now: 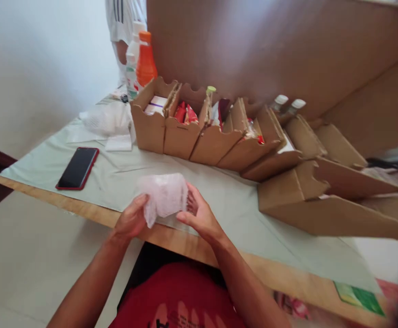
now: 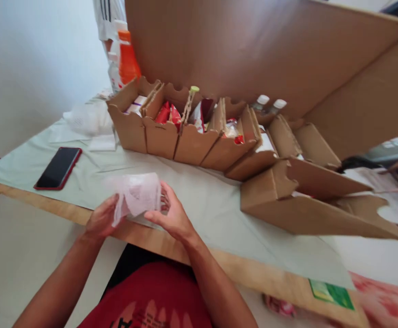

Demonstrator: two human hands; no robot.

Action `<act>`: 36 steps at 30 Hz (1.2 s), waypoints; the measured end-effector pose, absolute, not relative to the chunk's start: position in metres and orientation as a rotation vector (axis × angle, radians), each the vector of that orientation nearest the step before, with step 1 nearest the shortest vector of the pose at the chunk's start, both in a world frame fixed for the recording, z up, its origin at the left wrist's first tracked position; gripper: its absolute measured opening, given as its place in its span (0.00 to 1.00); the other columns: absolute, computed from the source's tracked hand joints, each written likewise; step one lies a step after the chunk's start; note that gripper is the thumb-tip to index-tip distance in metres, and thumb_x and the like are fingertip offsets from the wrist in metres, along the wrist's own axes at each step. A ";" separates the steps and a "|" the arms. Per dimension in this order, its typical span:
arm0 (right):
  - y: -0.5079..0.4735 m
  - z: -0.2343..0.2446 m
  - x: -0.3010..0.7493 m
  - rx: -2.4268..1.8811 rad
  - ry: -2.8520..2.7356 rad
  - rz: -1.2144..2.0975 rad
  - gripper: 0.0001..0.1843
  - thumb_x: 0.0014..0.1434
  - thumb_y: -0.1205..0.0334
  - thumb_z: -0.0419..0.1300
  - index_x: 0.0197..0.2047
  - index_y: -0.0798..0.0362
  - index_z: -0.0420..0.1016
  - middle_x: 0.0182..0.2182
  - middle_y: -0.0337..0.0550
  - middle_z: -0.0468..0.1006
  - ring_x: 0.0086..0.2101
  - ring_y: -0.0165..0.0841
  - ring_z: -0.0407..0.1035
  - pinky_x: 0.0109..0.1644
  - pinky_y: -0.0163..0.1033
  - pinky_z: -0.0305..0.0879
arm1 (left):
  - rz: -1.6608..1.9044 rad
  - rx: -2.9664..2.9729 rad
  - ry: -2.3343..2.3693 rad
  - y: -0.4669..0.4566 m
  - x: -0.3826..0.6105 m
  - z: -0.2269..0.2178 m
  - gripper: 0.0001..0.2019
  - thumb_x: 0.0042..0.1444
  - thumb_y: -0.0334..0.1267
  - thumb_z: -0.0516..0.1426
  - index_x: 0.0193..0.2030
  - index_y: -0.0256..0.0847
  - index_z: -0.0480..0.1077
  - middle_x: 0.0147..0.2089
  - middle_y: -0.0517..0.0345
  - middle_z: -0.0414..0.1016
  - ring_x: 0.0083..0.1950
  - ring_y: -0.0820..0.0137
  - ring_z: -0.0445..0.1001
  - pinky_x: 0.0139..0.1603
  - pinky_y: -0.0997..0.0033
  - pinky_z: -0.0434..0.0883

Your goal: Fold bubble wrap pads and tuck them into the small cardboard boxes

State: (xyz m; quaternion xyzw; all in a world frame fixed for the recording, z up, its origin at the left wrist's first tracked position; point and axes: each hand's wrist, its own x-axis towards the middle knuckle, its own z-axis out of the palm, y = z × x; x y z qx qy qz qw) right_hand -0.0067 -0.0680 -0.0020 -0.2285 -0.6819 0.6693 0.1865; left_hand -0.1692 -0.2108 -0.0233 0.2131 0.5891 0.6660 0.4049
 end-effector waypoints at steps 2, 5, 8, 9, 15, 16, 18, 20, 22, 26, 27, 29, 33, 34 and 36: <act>-0.071 -0.002 -0.003 -0.775 -1.808 1.827 0.43 0.51 0.42 0.72 0.66 0.49 0.70 0.58 0.51 0.80 0.54 0.44 0.76 0.56 0.47 0.75 | 1.659 0.467 1.297 -0.212 -0.143 -0.028 0.32 0.61 0.66 0.50 0.53 0.42 0.77 0.54 0.43 0.82 0.66 0.45 0.74 0.62 0.38 0.74; -0.075 -0.008 0.019 -0.970 -1.595 1.738 0.31 0.54 0.44 0.68 0.56 0.52 0.77 0.46 0.46 0.84 0.44 0.40 0.78 0.49 0.44 0.76 | 1.698 0.276 1.025 -0.217 -0.126 -0.032 0.35 0.64 0.68 0.45 0.64 0.46 0.70 0.67 0.45 0.74 0.73 0.44 0.65 0.62 0.34 0.74; -0.077 -0.016 0.046 -0.979 -1.364 1.782 0.29 0.52 0.44 0.71 0.54 0.50 0.80 0.47 0.43 0.85 0.46 0.39 0.77 0.51 0.42 0.74 | 1.727 0.116 0.894 -0.225 -0.123 -0.032 0.46 0.57 0.77 0.48 0.67 0.42 0.67 0.67 0.38 0.73 0.75 0.41 0.62 0.62 0.36 0.74; -0.077 -0.019 0.054 -0.968 -1.283 1.825 0.29 0.51 0.43 0.71 0.52 0.49 0.80 0.47 0.43 0.85 0.47 0.40 0.77 0.52 0.43 0.74 | 1.733 0.070 0.874 -0.226 -0.121 -0.032 0.48 0.53 0.79 0.51 0.66 0.39 0.68 0.66 0.36 0.74 0.74 0.41 0.64 0.62 0.38 0.75; -0.069 -0.033 0.095 -0.990 -1.010 2.057 0.43 0.51 0.24 0.64 0.58 0.47 0.73 0.45 0.48 0.84 0.50 0.46 0.77 0.51 0.50 0.75 | 1.784 -0.060 1.239 -0.218 -0.091 -0.026 0.29 0.36 0.36 0.76 0.49 0.42 0.77 0.43 0.56 0.84 0.45 0.64 0.83 0.47 0.70 0.81; -0.068 -0.034 0.101 -1.015 -1.061 2.029 0.44 0.49 0.27 0.67 0.61 0.47 0.71 0.46 0.47 0.83 0.50 0.45 0.77 0.51 0.49 0.75 | 1.776 -0.060 1.284 -0.216 -0.085 -0.025 0.28 0.34 0.32 0.76 0.46 0.42 0.77 0.40 0.59 0.84 0.41 0.68 0.83 0.43 0.73 0.81; -0.067 -0.034 0.108 -1.070 -1.222 1.924 0.44 0.47 0.39 0.75 0.63 0.47 0.70 0.43 0.44 0.82 0.46 0.41 0.77 0.50 0.45 0.73 | 1.762 -0.051 1.331 -0.212 -0.078 -0.021 0.26 0.33 0.33 0.76 0.43 0.40 0.78 0.38 0.61 0.84 0.37 0.72 0.81 0.39 0.78 0.79; -0.067 -0.034 0.112 -1.090 -1.330 1.872 0.41 0.47 0.50 0.77 0.62 0.47 0.72 0.38 0.39 0.80 0.40 0.35 0.75 0.46 0.40 0.72 | 1.744 -0.019 1.378 -0.208 -0.078 -0.017 0.26 0.32 0.35 0.76 0.42 0.40 0.78 0.37 0.63 0.83 0.35 0.75 0.79 0.38 0.80 0.77; -0.066 -0.035 0.114 -1.071 -1.297 1.903 0.35 0.50 0.51 0.74 0.60 0.48 0.73 0.33 0.36 0.78 0.33 0.32 0.73 0.40 0.37 0.71 | 1.708 0.037 1.435 -0.200 -0.084 -0.014 0.27 0.32 0.38 0.77 0.43 0.40 0.78 0.36 0.64 0.82 0.33 0.76 0.78 0.37 0.81 0.76; -0.056 -0.041 0.131 -1.156 -1.261 1.810 0.30 0.59 0.46 0.65 0.60 0.51 0.72 0.36 0.41 0.79 0.32 0.32 0.73 0.32 0.35 0.69 | 1.587 0.164 1.509 -0.180 -0.103 -0.016 0.30 0.36 0.45 0.76 0.48 0.39 0.77 0.38 0.62 0.81 0.35 0.75 0.77 0.36 0.79 0.75; -0.053 -0.042 0.138 -1.190 -1.333 1.693 0.28 0.61 0.47 0.63 0.61 0.50 0.71 0.40 0.44 0.81 0.34 0.33 0.75 0.32 0.36 0.70 | 1.564 0.172 1.515 -0.176 -0.107 -0.017 0.32 0.38 0.46 0.75 0.51 0.40 0.76 0.39 0.62 0.81 0.35 0.74 0.77 0.36 0.78 0.75; -0.047 -0.040 0.156 -1.182 -1.576 1.403 0.26 0.64 0.54 0.61 0.64 0.49 0.70 0.52 0.50 0.80 0.45 0.38 0.77 0.39 0.40 0.75 | 1.539 0.168 1.492 -0.173 -0.113 -0.020 0.34 0.42 0.48 0.73 0.57 0.44 0.74 0.39 0.62 0.79 0.36 0.72 0.77 0.36 0.75 0.76; -0.039 -0.031 0.176 -0.861 -2.246 1.002 0.32 0.62 0.72 0.56 0.67 0.44 0.70 0.68 0.49 0.69 0.67 0.43 0.63 0.67 0.56 0.66 | 1.532 0.189 1.401 -0.181 -0.119 -0.021 0.37 0.41 0.40 0.69 0.62 0.48 0.72 0.40 0.59 0.79 0.39 0.67 0.78 0.38 0.69 0.79; -0.037 -0.031 0.175 -0.789 -2.376 0.957 0.32 0.62 0.73 0.55 0.67 0.44 0.71 0.70 0.48 0.68 0.69 0.43 0.60 0.69 0.58 0.63 | 1.526 0.198 1.399 -0.183 -0.119 -0.022 0.39 0.38 0.37 0.68 0.63 0.48 0.72 0.40 0.58 0.79 0.40 0.66 0.78 0.38 0.69 0.79; -0.033 -0.032 0.166 -0.730 -2.533 0.889 0.26 0.65 0.73 0.55 0.61 0.44 0.77 0.70 0.48 0.68 0.70 0.45 0.59 0.70 0.61 0.61 | 1.513 0.222 1.427 -0.187 -0.120 -0.025 0.42 0.36 0.31 0.67 0.65 0.51 0.71 0.38 0.59 0.79 0.38 0.68 0.77 0.37 0.72 0.79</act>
